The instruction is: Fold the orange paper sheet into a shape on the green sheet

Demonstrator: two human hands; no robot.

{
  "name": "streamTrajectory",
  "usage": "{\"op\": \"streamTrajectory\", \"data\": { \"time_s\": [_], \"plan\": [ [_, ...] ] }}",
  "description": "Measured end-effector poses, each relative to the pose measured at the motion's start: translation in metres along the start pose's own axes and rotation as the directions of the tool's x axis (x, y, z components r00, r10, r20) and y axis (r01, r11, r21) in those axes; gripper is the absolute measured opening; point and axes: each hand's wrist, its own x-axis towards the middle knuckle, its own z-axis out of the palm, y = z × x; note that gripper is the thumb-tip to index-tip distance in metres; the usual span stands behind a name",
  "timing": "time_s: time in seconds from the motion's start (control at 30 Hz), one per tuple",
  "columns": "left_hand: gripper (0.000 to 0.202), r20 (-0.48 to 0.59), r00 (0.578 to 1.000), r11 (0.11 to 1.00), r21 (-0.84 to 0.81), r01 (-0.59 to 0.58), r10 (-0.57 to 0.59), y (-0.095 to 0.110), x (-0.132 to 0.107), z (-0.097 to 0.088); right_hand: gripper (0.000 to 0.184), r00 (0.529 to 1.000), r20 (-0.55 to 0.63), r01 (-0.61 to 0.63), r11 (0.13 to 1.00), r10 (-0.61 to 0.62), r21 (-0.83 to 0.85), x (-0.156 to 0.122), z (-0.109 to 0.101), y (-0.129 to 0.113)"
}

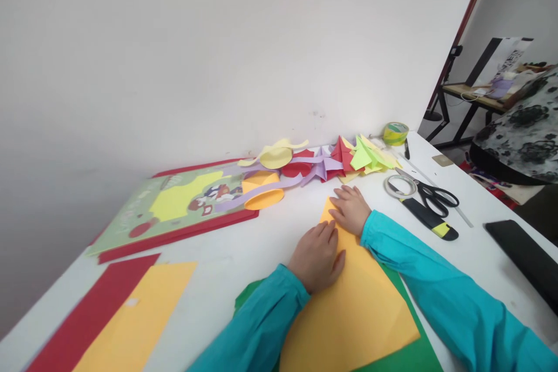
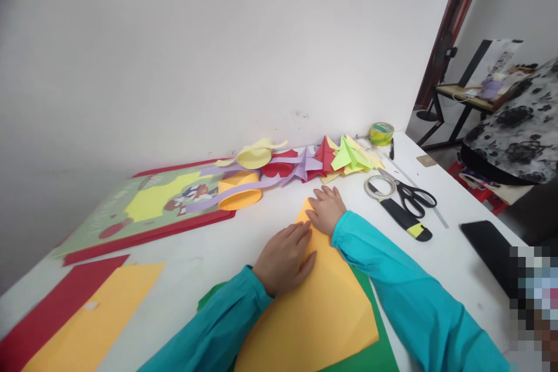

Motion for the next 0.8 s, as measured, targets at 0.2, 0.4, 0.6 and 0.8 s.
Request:
{"op": "streamTrajectory", "data": {
  "time_s": [0.2,0.4,0.6,0.8],
  "plan": [
    [0.025,-0.053,0.998,1.000,-0.010,0.014,-0.014,-0.009,0.003,0.000,0.039,1.000,-0.018,0.015,1.000,-0.015,-0.021,0.001,0.002,0.002],
    [0.028,-0.151,0.988,1.000,0.017,-0.021,0.024,-0.015,0.006,0.007,0.039,0.999,-0.042,0.029,0.999,-0.030,-0.022,0.002,0.007,0.004],
    [0.028,-0.122,0.992,0.999,0.032,0.036,-0.032,-0.015,0.004,0.010,0.035,0.997,-0.066,0.031,0.999,-0.030,0.012,0.002,0.007,0.004],
    [0.034,-0.040,0.999,0.999,-0.021,0.029,-0.030,-0.015,0.005,0.009,0.039,1.000,-0.015,-0.001,1.000,0.001,-0.007,0.002,0.001,0.000]
  ]
}}
